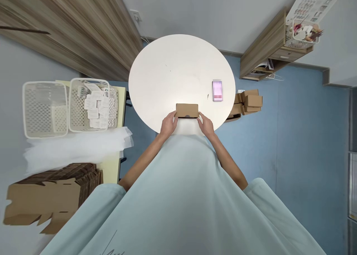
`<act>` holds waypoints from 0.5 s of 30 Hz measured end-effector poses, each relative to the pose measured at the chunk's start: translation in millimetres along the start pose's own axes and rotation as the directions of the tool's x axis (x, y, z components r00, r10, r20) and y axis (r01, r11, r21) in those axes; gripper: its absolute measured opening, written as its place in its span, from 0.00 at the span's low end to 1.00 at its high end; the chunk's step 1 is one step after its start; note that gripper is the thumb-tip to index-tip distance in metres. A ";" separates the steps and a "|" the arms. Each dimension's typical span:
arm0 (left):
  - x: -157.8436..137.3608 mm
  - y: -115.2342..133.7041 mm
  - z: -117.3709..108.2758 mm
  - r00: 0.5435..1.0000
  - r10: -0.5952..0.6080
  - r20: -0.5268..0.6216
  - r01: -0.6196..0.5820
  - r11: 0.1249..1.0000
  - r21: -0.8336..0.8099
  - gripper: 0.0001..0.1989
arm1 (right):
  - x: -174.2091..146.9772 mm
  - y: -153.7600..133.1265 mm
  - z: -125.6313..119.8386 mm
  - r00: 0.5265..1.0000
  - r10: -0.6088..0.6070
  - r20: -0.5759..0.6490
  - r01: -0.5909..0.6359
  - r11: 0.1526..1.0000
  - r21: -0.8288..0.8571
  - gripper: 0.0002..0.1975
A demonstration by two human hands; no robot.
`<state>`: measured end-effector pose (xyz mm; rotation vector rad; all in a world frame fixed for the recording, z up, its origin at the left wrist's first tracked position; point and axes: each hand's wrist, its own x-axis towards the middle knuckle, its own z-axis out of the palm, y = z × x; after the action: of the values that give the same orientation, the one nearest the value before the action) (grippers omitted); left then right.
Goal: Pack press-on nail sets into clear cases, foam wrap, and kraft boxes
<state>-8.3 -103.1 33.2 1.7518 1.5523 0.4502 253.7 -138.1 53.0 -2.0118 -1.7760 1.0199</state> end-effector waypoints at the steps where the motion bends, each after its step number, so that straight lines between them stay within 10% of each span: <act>1: -2.5 0.2 0.8 1.000 -0.010 0.022 0.010 1.000 0.010 0.27 | -2.0 -1.8 0.2 0.999 0.024 0.023 -0.024 0.999 -0.036 0.27; 15: -10.7 -2.4 31.1 0.916 -0.359 0.181 0.352 0.933 0.070 0.21 | -16.4 11.7 23.3 0.962 0.216 0.168 -0.205 0.975 -0.082 0.22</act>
<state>9.2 -122.4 13.1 1.4452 1.6983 0.0703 247.3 -161.8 34.4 -2.2512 -1.7254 1.2546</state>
